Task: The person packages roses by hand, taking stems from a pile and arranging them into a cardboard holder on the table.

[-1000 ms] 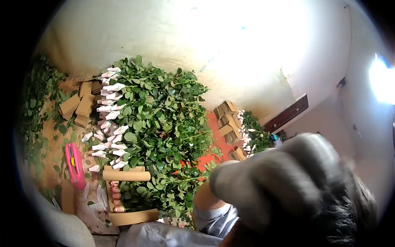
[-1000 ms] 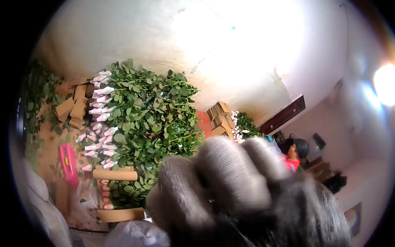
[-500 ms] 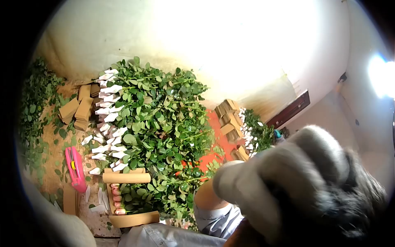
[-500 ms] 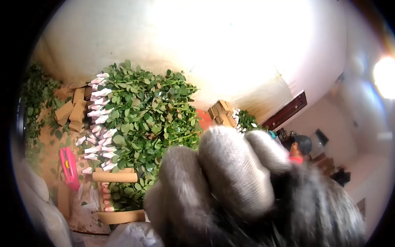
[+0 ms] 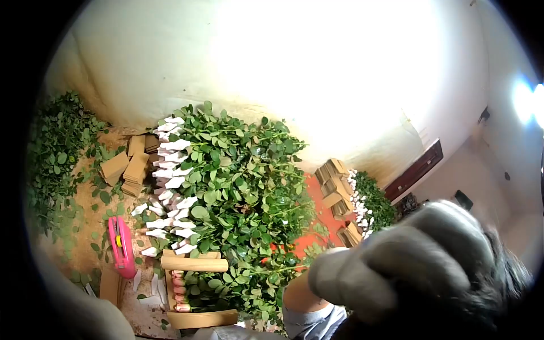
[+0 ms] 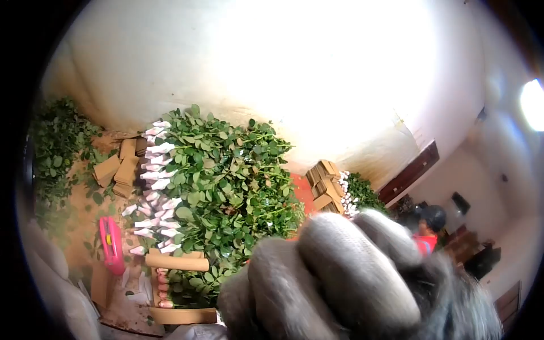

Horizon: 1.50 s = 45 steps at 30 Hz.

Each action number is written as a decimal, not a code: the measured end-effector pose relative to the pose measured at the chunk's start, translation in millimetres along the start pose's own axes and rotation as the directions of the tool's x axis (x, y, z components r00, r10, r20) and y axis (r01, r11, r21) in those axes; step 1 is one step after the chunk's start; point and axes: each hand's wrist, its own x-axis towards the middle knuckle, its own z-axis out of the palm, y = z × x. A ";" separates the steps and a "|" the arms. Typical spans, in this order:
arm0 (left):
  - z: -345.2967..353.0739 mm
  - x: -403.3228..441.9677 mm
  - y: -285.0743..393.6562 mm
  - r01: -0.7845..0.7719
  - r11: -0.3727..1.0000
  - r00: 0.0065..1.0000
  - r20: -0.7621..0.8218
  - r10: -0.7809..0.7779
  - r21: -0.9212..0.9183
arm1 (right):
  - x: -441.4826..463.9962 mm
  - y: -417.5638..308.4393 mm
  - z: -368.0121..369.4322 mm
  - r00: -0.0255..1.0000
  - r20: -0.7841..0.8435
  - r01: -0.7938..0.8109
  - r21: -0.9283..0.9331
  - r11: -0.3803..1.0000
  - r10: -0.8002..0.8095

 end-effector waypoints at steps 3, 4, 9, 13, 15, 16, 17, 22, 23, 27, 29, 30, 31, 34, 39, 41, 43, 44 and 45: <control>-4.1 3.5 1.8 0.014 1.000 1.000 0.017 -0.015 0.020 | 0.8 -1.9 -11.7 0.984 0.166 -0.046 -0.144 0.989 0.070; -5.6 3.5 3.3 0.013 1.000 1.000 0.020 -0.013 0.026 | 0.6 -1.6 -15.2 0.970 0.227 -0.048 -0.196 0.980 0.093; -13.0 2.8 8.2 0.021 0.997 1.000 0.010 -0.021 0.081 | -32.8 25.0 -60.7 0.982 0.144 0.089 0.227 0.970 -0.124; -20.5 19.1 11.2 0.026 0.985 0.997 0.063 -0.037 0.169 | -67.4 17.2 -90.1 0.927 -0.283 0.312 0.220 0.924 -0.245; -21.6 21.8 12.5 0.009 0.979 0.997 0.075 -0.025 0.202 | -87.2 12.1 -98.8 0.870 -0.412 0.374 0.195 0.906 -0.270; -23.7 27.5 11.0 0.010 0.979 0.996 0.087 -0.029 0.205 | -89.8 8.7 -96.1 0.860 -0.437 0.378 0.196 0.905 -0.264; -13.4 23.0 11.8 0.007 0.978 0.997 0.072 -0.022 0.208 | -94.6 6.0 -92.6 0.849 -0.462 0.382 0.196 0.903 -0.258; -5.8 -4.3 21.7 0.005 0.965 0.999 0.046 -0.017 0.262 | -114.1 23.2 -98.7 0.899 -0.376 0.282 0.103 0.954 -0.225; 2.1 -2.1 18.6 0.012 0.967 0.999 0.047 -0.024 0.256 | -115.7 23.8 -106.6 0.919 -0.339 0.256 0.131 0.958 -0.199; -6.3 21.0 4.0 -0.034 0.976 0.994 0.107 0.011 0.213 | -111.3 29.5 -127.2 0.907 -0.377 0.236 0.086 0.968 -0.187; -17.3 0.1 11.1 -0.042 0.981 0.996 0.083 0.026 0.191 | -120.7 35.2 -127.0 0.936 -0.324 0.162 0.057 0.985 -0.135; -16.1 1.0 12.7 -0.047 0.983 0.997 0.072 0.035 0.179 | -127.1 38.5 -129.0 0.939 -0.325 0.133 0.048 0.990 -0.111; -14.4 2.0 14.0 -0.048 0.985 0.997 0.059 0.039 0.168 | -131.2 43.5 -130.6 0.938 -0.338 0.099 0.041 0.994 -0.079; -5.4 14.4 18.5 -0.022 0.990 0.999 0.036 0.017 0.137 | -147.8 65.3 -140.0 0.864 -0.500 0.070 -0.002 0.998 -0.061; 9.3 18.5 22.7 -0.015 0.998 0.996 -0.085 0.021 0.065 | -180.8 96.7 -144.3 0.745 -0.650 -0.499 -0.393 0.773 0.150; 36.0 4.6 16.2 0.073 0.997 0.997 -0.008 -0.073 -0.013 | -200.7 121.2 -158.4 0.726 -0.643 -0.640 -0.505 0.580 0.241; 66.7 -20.2 9.0 0.105 0.992 0.927 0.355 -0.125 0.074 | -233.8 161.6 -180.0 0.742 -0.611 -0.669 -0.648 0.364 0.276; 87.8 -39.5 2.7 0.161 0.984 0.888 0.447 -0.111 -0.075 | -245.5 175.2 -185.5 0.742 -0.593 -0.666 -0.703 0.248 0.313; 107.9 -66.0 0.3 0.183 0.982 0.819 0.560 -0.126 -0.048 | -244.2 177.7 -182.0 0.712 -0.600 -0.657 -0.753 0.043 0.365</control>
